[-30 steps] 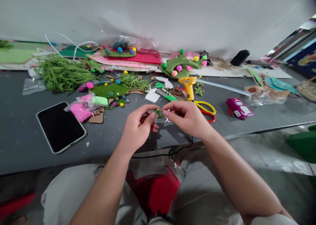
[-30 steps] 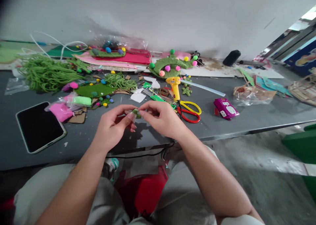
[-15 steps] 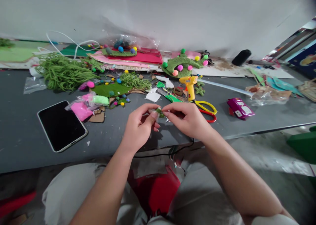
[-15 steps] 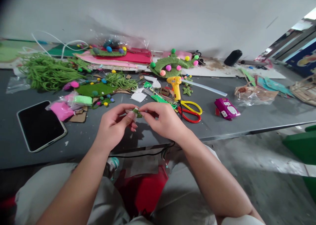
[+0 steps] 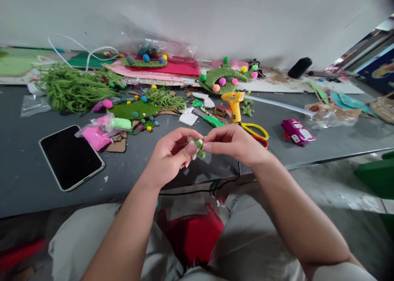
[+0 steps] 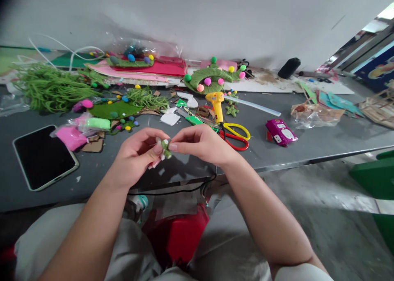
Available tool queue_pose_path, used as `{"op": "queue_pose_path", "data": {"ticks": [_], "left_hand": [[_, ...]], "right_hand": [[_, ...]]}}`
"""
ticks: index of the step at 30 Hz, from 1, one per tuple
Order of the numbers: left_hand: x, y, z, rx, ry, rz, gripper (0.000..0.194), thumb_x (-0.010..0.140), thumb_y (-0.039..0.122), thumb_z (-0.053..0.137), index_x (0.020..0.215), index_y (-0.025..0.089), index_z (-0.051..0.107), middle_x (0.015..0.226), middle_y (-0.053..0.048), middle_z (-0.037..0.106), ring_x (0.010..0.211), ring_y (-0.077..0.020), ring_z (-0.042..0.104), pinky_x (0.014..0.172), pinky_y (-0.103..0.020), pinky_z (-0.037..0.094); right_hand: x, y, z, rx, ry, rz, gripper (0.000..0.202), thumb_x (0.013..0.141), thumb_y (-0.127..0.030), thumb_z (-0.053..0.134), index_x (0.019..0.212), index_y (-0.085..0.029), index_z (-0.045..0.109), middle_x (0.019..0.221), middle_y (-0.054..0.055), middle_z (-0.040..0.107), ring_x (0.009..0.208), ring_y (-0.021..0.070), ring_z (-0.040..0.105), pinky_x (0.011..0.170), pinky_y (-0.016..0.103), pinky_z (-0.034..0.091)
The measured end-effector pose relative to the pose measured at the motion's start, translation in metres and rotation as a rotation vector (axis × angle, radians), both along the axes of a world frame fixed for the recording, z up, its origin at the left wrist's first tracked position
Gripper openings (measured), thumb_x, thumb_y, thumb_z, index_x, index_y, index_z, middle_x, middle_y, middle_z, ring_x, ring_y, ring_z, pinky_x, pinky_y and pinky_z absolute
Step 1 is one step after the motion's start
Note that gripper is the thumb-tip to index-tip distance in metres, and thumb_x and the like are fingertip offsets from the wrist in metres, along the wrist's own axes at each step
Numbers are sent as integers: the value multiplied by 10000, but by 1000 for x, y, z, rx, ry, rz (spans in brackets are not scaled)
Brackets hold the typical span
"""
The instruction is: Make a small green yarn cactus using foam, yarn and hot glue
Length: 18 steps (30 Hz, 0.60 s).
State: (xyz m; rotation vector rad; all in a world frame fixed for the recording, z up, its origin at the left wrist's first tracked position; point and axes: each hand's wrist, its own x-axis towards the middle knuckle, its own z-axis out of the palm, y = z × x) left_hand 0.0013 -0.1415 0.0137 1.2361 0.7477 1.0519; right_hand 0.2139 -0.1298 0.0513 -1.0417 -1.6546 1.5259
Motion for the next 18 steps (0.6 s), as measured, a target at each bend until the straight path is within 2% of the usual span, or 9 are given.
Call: {"op": "queue_pose_path", "data": {"ticks": [3, 6, 9, 11, 14, 16, 18], "left_hand": [[-2, 0, 1, -96, -107, -83, 222, 891, 293, 782, 1054, 242, 640, 682, 46, 553, 525, -74, 472, 449, -183, 346], [-3, -1, 2, -213, -165, -180, 324, 875, 308, 797, 1111, 249, 583, 695, 38, 587, 537, -83, 483, 446, -175, 324], [-3, -4, 3, -288, -224, -265, 374, 880, 307, 793, 1158, 246, 550, 695, 19, 631, 551, -94, 527, 446, -168, 308], [-1, -5, 3, -328, -283, -304, 384, 874, 287, 799, 1161, 241, 547, 684, 14, 645, 520, -85, 522, 435, -163, 298], [1, -6, 3, -400, -346, -336, 386, 853, 268, 815, 1143, 239, 562, 694, 14, 661, 418, -47, 447, 398, -159, 283], [1, -5, 5, -425, -364, -328, 389, 823, 278, 836, 1114, 235, 582, 705, 15, 667, 400, -55, 467, 386, -169, 332], [1, -4, 7, -419, -358, -272, 362, 803, 301, 846, 1062, 213, 610, 706, 12, 666, 475, -104, 588, 433, -198, 448]], "right_hand": [[-1, 0, -1, -11, 78, 29, 142, 801, -273, 855, 869, -163, 797, 802, 10, 752, 701, 99, 640, 670, 228, 524], [-3, -1, -3, -15, 182, 66, 110, 802, -197, 858, 861, -156, 776, 794, 3, 756, 706, 89, 669, 684, 213, 538], [-5, -2, -5, -19, 249, 77, 200, 786, -162, 870, 957, -156, 768, 775, -2, 749, 690, 94, 681, 661, 210, 543], [-7, -3, -6, 19, 257, 89, 236, 811, -171, 851, 1035, -157, 777, 783, 6, 743, 695, 108, 691, 663, 229, 558], [-9, -4, -7, 124, 271, 98, 166, 846, -161, 811, 1012, -158, 808, 816, 19, 733, 735, 125, 711, 700, 255, 579], [-10, -4, -7, 175, 295, 62, 134, 827, -150, 824, 960, -161, 819, 811, 15, 724, 724, 120, 700, 691, 253, 571], [-10, -2, -9, 191, 290, -1, 124, 798, -165, 853, 918, -160, 818, 802, 15, 730, 700, 110, 670, 664, 241, 549]]}}
